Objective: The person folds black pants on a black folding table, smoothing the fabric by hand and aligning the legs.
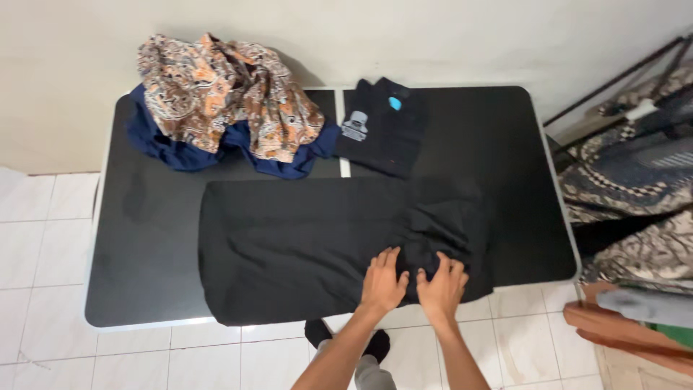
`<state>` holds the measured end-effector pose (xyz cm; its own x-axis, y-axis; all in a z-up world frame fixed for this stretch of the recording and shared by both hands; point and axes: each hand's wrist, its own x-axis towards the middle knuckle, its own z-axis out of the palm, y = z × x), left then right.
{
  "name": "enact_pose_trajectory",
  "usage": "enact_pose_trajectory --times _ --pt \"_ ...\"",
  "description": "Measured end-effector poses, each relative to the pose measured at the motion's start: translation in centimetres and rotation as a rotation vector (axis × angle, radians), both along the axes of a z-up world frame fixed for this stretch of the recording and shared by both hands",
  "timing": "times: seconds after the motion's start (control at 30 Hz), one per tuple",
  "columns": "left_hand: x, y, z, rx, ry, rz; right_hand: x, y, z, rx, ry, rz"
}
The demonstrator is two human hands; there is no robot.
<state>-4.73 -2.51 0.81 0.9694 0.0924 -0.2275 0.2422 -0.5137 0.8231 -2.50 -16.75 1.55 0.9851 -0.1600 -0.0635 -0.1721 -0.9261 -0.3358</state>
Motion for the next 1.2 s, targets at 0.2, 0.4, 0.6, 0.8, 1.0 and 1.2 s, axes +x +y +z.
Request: enact_pose_trajectory --times 0.2,0.4,0.6,0.8,1.0,1.2 --pt "0.0 -5.1 -0.7 -0.144 0.089 0.321 -1.4 -4.1 -5.8 0.361 -0.097 -0.085" --pt "0.5 -6.1 -1.7 -0.471 0.377 0.558 -0.6 -7.0 -5.6 0.579 -0.126 -0.04" --pt "-0.1 -7.2 3.2 -0.777 0.156 0.719 -0.5 -8.3 -3.2 0.694 0.091 -0.123" --pt "-1.5 -7.6 10.0 -0.918 -0.103 0.73 -1.8 -8.3 -1.8 0.778 0.22 -0.122" --pt "-1.7 -8.1 11.1 -1.034 -0.149 0.537 -0.4 -8.7 3.0 1.111 0.141 0.242" --pt "-1.6 -7.1 14.4 -0.9 -0.2 0.465 2.1 -8.7 8.3 1.254 0.062 0.437"
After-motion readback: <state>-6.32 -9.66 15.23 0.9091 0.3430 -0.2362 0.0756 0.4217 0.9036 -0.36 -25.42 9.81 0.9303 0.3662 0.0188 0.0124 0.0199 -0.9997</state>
